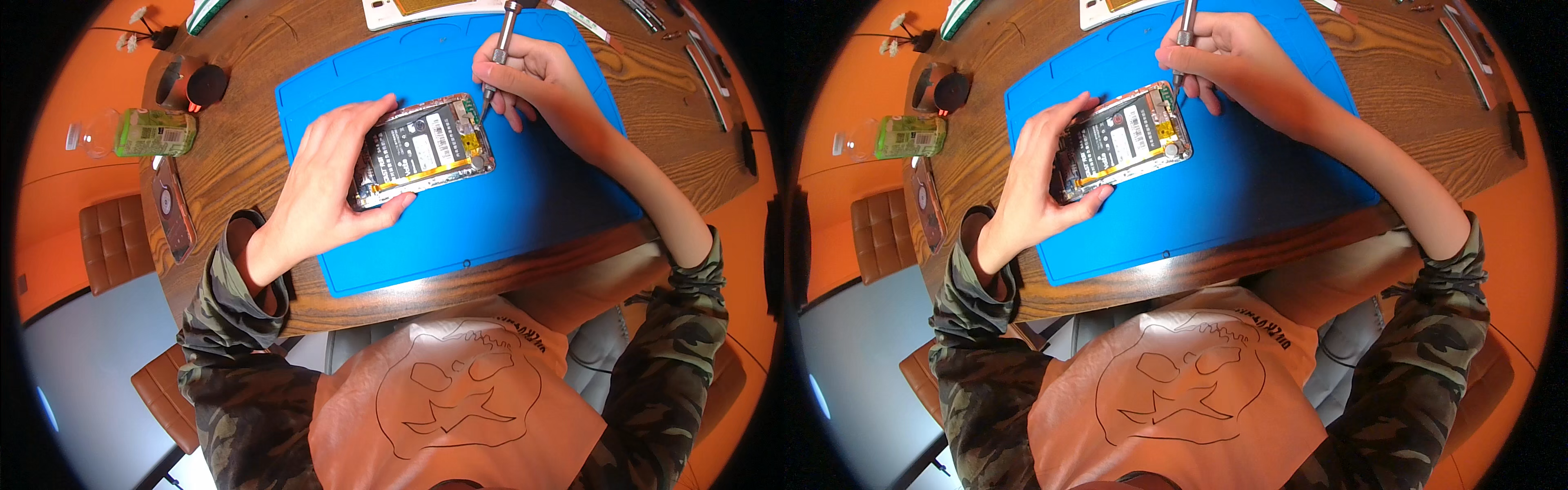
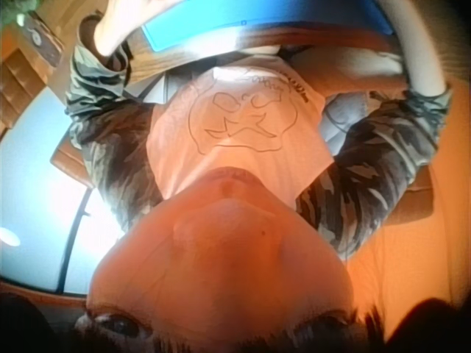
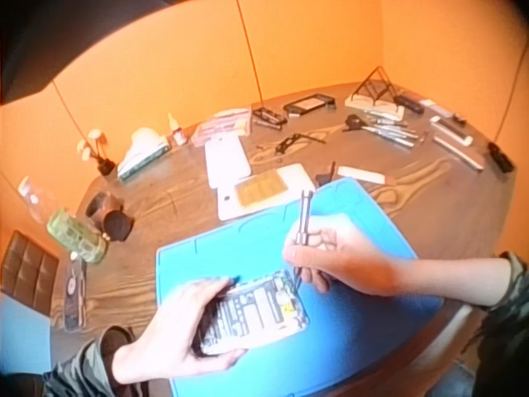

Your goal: The person disassembles a smartphone on a blue mat, using a screwdriver to remove screws and a prying tool to separate the back cover. They handle the battery and internal components, then reassemble the phone by aligning and snapping the back cover into place.

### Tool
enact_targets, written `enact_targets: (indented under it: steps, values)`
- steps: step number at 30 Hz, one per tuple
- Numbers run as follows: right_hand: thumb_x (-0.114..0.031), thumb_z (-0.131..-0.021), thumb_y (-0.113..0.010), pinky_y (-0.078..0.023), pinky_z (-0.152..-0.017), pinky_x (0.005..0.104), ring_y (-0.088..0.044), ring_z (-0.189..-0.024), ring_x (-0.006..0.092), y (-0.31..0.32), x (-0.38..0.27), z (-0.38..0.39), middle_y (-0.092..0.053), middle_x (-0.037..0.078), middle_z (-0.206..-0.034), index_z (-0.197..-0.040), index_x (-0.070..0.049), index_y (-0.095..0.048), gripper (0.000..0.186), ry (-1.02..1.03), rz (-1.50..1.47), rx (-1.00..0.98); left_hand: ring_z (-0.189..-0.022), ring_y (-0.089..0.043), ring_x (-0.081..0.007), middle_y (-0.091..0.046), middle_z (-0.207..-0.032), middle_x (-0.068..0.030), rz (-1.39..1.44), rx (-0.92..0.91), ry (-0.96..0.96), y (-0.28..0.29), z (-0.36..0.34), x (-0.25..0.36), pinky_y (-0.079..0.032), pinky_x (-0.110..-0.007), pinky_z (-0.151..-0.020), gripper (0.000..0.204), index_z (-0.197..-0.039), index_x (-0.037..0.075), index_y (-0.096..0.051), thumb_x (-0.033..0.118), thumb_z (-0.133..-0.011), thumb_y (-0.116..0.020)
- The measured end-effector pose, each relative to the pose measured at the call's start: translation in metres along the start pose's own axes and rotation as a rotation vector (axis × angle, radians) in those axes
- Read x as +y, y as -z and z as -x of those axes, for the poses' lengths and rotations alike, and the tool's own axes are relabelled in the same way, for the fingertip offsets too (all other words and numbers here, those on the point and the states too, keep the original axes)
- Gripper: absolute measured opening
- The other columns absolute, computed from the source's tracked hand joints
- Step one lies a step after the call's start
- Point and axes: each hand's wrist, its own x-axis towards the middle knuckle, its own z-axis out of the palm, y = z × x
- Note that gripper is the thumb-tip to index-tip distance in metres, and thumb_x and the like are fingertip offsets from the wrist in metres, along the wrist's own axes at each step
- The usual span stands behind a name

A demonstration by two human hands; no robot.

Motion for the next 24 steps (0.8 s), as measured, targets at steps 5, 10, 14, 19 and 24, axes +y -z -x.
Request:
enact_targets:
  steps: [5, 10, 14, 19, 24]
  values:
    - [-0.033, -0.105, -0.059, -0.034, -0.051, 0.0169, -0.057, -0.057, 0.0035, 0.0011, 0.0030, 0.0005, -0.063, -0.001, -0.075, -0.104, -0.009, -0.065, 0.025, -0.021, 0.047, 0.016, -0.130, -0.052, -0.0353, -0.056, -0.144, -0.0163, -0.015, 0.009, -0.009, 0.0003, -0.0008, 0.0006, -0.039, -0.046, -0.112, 0.093, -0.152, 0.002, -0.041, 0.024, -0.072, -0.083]
    - [-0.033, -0.105, -0.059, -0.034, -0.051, 0.0166, -0.058, -0.057, 0.0034, 0.0017, 0.0031, 0.0009, -0.063, -0.001, -0.075, -0.104, -0.009, -0.065, 0.025, -0.029, 0.046, 0.014, -0.128, -0.054, -0.0379, -0.058, -0.136, -0.0194, 0.006, 0.027, -0.014, -0.0008, -0.0013, 0.0004, -0.039, -0.048, -0.111, 0.088, -0.147, 0.001, -0.047, 0.031, -0.074, -0.084]
    - [-0.033, -0.105, -0.058, -0.034, -0.051, 0.0165, -0.058, -0.058, 0.0034, 0.0022, 0.0048, 0.0004, -0.063, -0.001, -0.076, -0.105, -0.008, -0.065, 0.026, -0.015, 0.052, 0.012, -0.130, -0.051, -0.0354, -0.055, -0.145, -0.0163, -0.010, 0.002, -0.008, 0.0002, -0.0003, -0.0003, -0.038, -0.047, -0.112, 0.093, -0.153, 0.003, -0.041, 0.026, -0.073, -0.083]
    - [-0.034, -0.105, -0.058, -0.035, -0.051, 0.0162, -0.058, -0.058, 0.0036, 0.0034, 0.0064, -0.0004, -0.063, 0.000, -0.076, -0.105, -0.008, -0.065, 0.027, 0.003, 0.062, 0.017, -0.129, -0.053, -0.0369, -0.057, -0.139, -0.0182, -0.010, 0.015, -0.006, -0.0007, -0.0005, -0.0005, -0.039, -0.048, -0.112, 0.089, -0.150, 0.002, -0.044, 0.031, -0.074, -0.083]
    - [-0.034, -0.105, -0.058, -0.035, -0.051, 0.0162, -0.058, -0.058, 0.0036, 0.0036, 0.0070, 0.0000, -0.063, 0.000, -0.076, -0.105, -0.008, -0.065, 0.027, -0.012, 0.064, 0.017, -0.130, -0.053, -0.0368, -0.057, -0.139, -0.0181, -0.014, 0.014, -0.007, -0.0008, -0.0004, -0.0006, -0.038, -0.048, -0.112, 0.089, -0.150, 0.002, -0.045, 0.032, -0.075, -0.082]
